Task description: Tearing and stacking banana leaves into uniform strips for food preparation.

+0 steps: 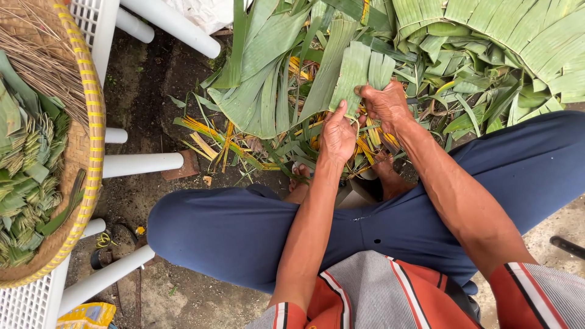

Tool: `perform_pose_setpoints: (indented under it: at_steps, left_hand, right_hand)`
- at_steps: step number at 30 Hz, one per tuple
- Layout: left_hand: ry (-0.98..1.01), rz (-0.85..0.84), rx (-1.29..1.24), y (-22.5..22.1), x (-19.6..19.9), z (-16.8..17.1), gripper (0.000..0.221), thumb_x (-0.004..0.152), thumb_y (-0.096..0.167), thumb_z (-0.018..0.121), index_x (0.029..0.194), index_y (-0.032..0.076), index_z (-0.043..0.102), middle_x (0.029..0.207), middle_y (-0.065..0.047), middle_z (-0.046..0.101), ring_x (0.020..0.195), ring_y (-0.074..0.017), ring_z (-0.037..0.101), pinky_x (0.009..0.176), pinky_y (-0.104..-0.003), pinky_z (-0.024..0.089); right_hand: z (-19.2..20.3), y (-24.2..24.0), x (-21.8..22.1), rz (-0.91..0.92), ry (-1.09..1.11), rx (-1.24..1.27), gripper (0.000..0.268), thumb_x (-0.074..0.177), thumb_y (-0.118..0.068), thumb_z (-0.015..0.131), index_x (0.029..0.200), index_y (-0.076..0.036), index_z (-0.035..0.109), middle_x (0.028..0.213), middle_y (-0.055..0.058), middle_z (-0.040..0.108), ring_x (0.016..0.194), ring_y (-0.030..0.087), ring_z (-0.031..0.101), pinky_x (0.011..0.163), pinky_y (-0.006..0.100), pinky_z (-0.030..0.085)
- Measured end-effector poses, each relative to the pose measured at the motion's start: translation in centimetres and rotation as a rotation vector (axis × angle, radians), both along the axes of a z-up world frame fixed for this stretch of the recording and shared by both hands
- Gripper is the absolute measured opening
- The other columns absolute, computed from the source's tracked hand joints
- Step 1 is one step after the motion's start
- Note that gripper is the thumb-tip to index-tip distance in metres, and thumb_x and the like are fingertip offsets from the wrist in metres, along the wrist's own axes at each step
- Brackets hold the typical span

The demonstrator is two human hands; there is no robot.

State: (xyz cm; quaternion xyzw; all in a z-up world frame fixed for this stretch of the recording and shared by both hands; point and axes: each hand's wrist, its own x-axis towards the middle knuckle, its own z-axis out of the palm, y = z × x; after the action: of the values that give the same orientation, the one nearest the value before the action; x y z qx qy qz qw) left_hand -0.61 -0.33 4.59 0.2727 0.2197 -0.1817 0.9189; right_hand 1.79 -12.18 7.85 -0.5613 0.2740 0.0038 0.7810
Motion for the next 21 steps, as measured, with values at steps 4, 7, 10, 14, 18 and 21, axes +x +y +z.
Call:
perform_pose_setpoints:
  at_steps: [4, 7, 10, 14, 18, 21]
  left_hand:
    - [-0.006, 0.002, -0.004, -0.1, 0.1, -0.5, 0.022, 0.096, 0.028, 0.077, 0.113, 0.018, 0.069, 0.106, -0.004, 0.072, 0.099, -0.0209, 0.061, 0.092, -0.043, 0.054]
    - [-0.008, 0.003, -0.006, -0.1, 0.1, -1.1, 0.023, 0.096, 0.028, 0.077, 0.115, 0.019, 0.068, 0.106, -0.004, 0.072, 0.099, -0.0207, 0.061, 0.092, -0.043, 0.054]
    - [-0.012, 0.003, -0.012, 0.1, 0.1, -0.7, 0.023, 0.096, 0.029, 0.076, 0.116, 0.019, 0.068, 0.108, -0.004, 0.071, 0.1, -0.0208, 0.061, 0.093, -0.044, 0.053]
    - [-0.004, 0.003, -0.014, 0.4, 0.0, 0.3, 0.024, 0.096, 0.031, 0.077, 0.116, 0.02, 0.068, 0.111, -0.003, 0.071, 0.104, -0.0218, 0.058, 0.096, -0.046, 0.049]
    - [-0.044, -0.018, 0.052, 0.2, -0.2, 0.0, 0.026, 0.096, 0.03, 0.076, 0.119, 0.02, 0.068, 0.117, -0.002, 0.07, 0.11, -0.0206, 0.057, 0.1, -0.045, 0.047]
    - [-0.046, -0.025, 0.045, 0.6, -0.1, 0.4, 0.026, 0.097, 0.031, 0.076, 0.12, 0.022, 0.068, 0.121, -0.001, 0.07, 0.114, -0.0213, 0.055, 0.102, -0.047, 0.045]
  right_hand:
    - [0.3, 0.2, -0.2, 0.001, -0.017, -0.02, 0.006, 0.078, 0.002, 0.07, 0.083, 0.001, 0.067, 0.053, 0.003, 0.05, 0.034, 0.002, 0.041, 0.03, 0.026, 0.042]
    - [-0.9, -0.1, -0.2, 0.019, -0.017, -0.044, 0.008, 0.079, 0.001, 0.071, 0.085, 0.001, 0.068, 0.056, 0.003, 0.054, 0.035, 0.002, 0.044, 0.03, 0.025, 0.043]
    - [-0.5, 0.3, -0.4, 0.021, -0.022, -0.077, 0.008, 0.079, 0.0, 0.072, 0.086, 0.001, 0.069, 0.057, 0.004, 0.055, 0.035, 0.003, 0.046, 0.031, 0.025, 0.043]
    - [2.8, 2.1, -0.7, -0.024, -0.004, -0.116, 0.01, 0.079, -0.005, 0.079, 0.08, -0.001, 0.07, 0.053, 0.003, 0.053, 0.035, 0.003, 0.044, 0.031, 0.025, 0.039]
    - [4.4, 2.8, -0.7, -0.075, 0.006, -0.138, 0.01, 0.081, -0.007, 0.077, 0.079, 0.0, 0.07, 0.054, 0.002, 0.052, 0.038, 0.001, 0.041, 0.032, 0.027, 0.035]
    - [0.9, 1.5, -0.3, -0.067, -0.029, -0.129, 0.012, 0.079, -0.008, 0.081, 0.078, -0.003, 0.071, 0.054, 0.004, 0.056, 0.037, 0.003, 0.046, 0.033, 0.024, 0.04]
